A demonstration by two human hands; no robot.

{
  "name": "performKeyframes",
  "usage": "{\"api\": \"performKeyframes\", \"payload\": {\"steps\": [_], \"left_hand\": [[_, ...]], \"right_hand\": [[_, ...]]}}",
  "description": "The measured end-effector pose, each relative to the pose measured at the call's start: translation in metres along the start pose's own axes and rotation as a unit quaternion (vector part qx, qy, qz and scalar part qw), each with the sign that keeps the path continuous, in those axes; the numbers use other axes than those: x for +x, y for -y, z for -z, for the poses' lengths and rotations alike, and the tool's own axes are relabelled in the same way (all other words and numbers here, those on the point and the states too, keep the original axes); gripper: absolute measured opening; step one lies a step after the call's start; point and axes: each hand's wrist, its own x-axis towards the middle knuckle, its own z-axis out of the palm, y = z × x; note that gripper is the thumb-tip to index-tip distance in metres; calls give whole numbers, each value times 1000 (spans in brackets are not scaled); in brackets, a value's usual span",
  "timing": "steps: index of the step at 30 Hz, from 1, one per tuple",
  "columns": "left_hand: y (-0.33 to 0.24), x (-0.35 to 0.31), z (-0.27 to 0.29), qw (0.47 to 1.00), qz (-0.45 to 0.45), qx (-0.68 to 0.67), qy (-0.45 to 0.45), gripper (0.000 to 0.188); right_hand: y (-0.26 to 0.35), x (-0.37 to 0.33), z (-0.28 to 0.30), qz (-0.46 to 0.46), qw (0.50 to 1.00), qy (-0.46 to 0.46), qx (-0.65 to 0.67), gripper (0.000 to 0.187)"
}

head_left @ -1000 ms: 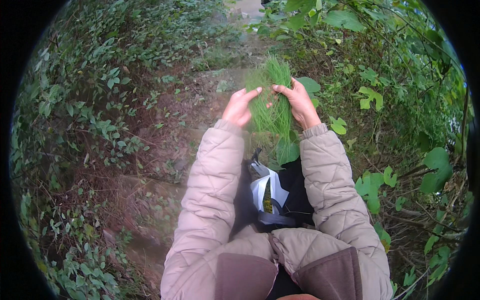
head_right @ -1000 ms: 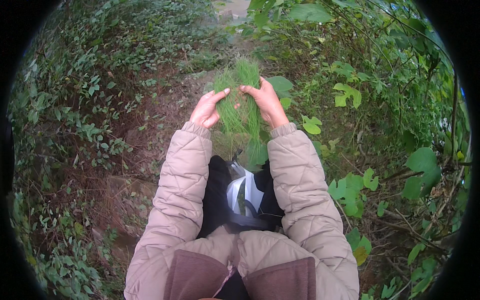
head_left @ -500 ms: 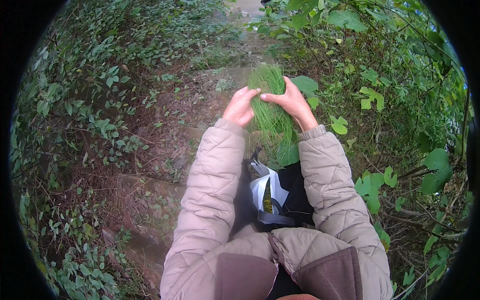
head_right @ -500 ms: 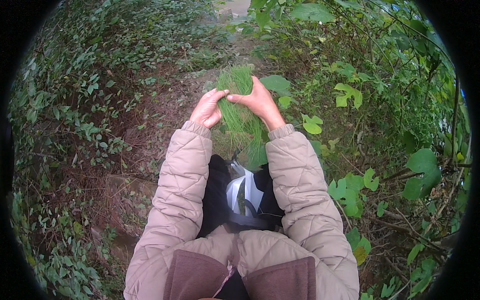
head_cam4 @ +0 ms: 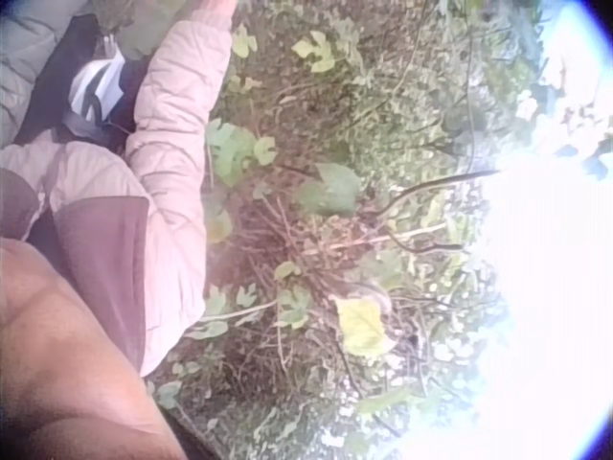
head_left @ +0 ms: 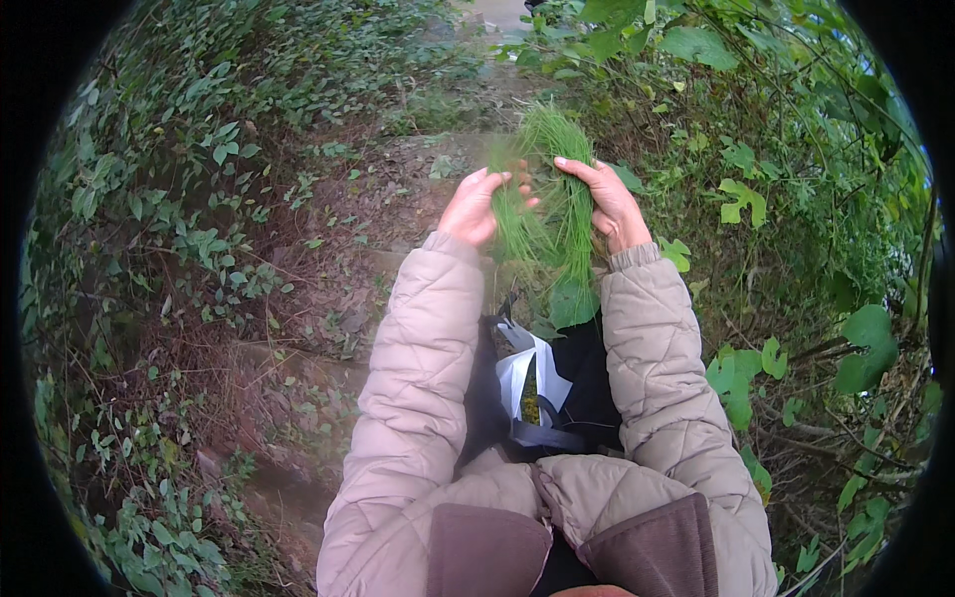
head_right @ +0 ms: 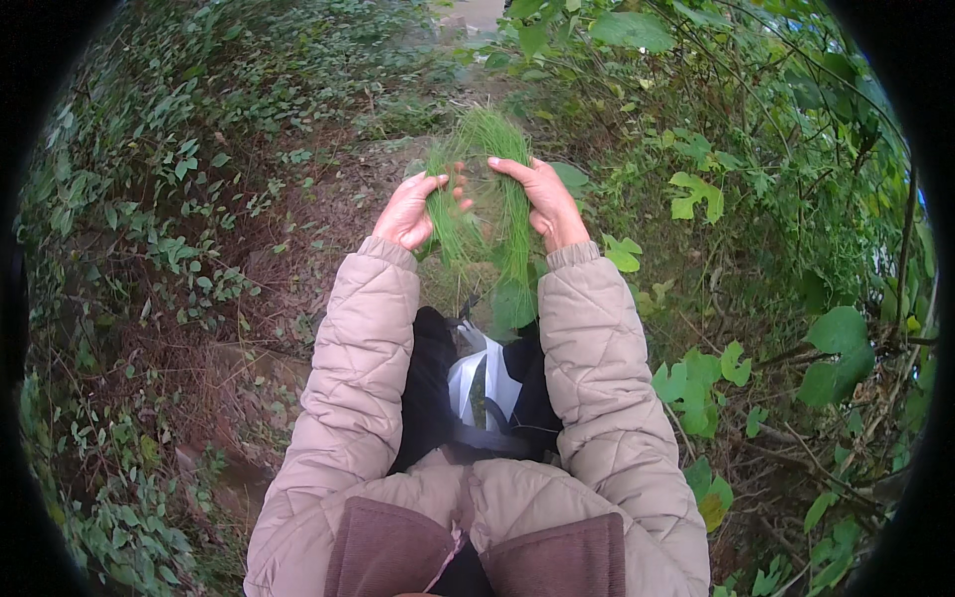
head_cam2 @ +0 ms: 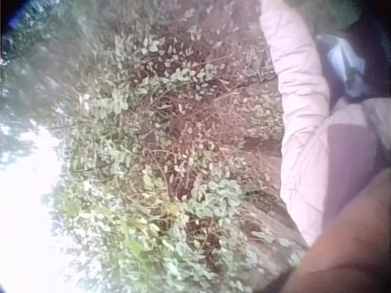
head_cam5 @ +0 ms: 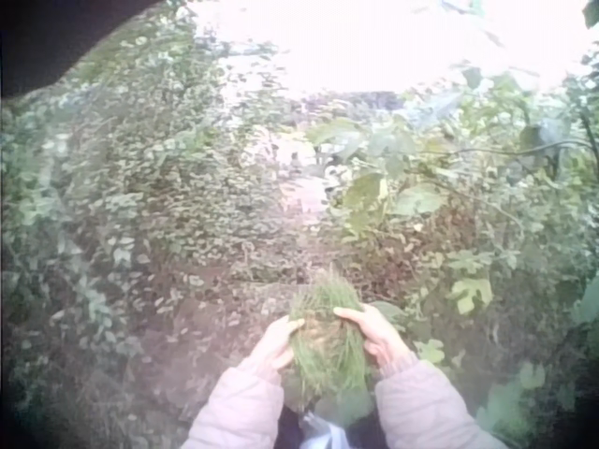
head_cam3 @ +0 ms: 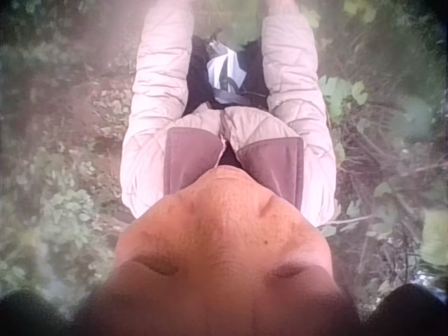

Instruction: The person gathers a handful of long green grass-like plants, aligns them, and ties them into a bundle using a thin strip. The person then places the bundle into a white tote bag that already contains yellow flowers.

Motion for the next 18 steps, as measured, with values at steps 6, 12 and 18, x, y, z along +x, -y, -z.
{"api": "performKeyframes", "payload": {"steps": [6,12,18], "left_hand": [[7,8,2,998,0,37,-47,24],[13,10,-2,997,7,52,-60,21],[5,6,-4,1000,-3,9,-12,23]], "right_hand": [[-3,10,9,99,983,-58,-143,30],[3,8,8,4,993,-41,-110,25],[6,3,3,-37,996,25,-80,23]]}}
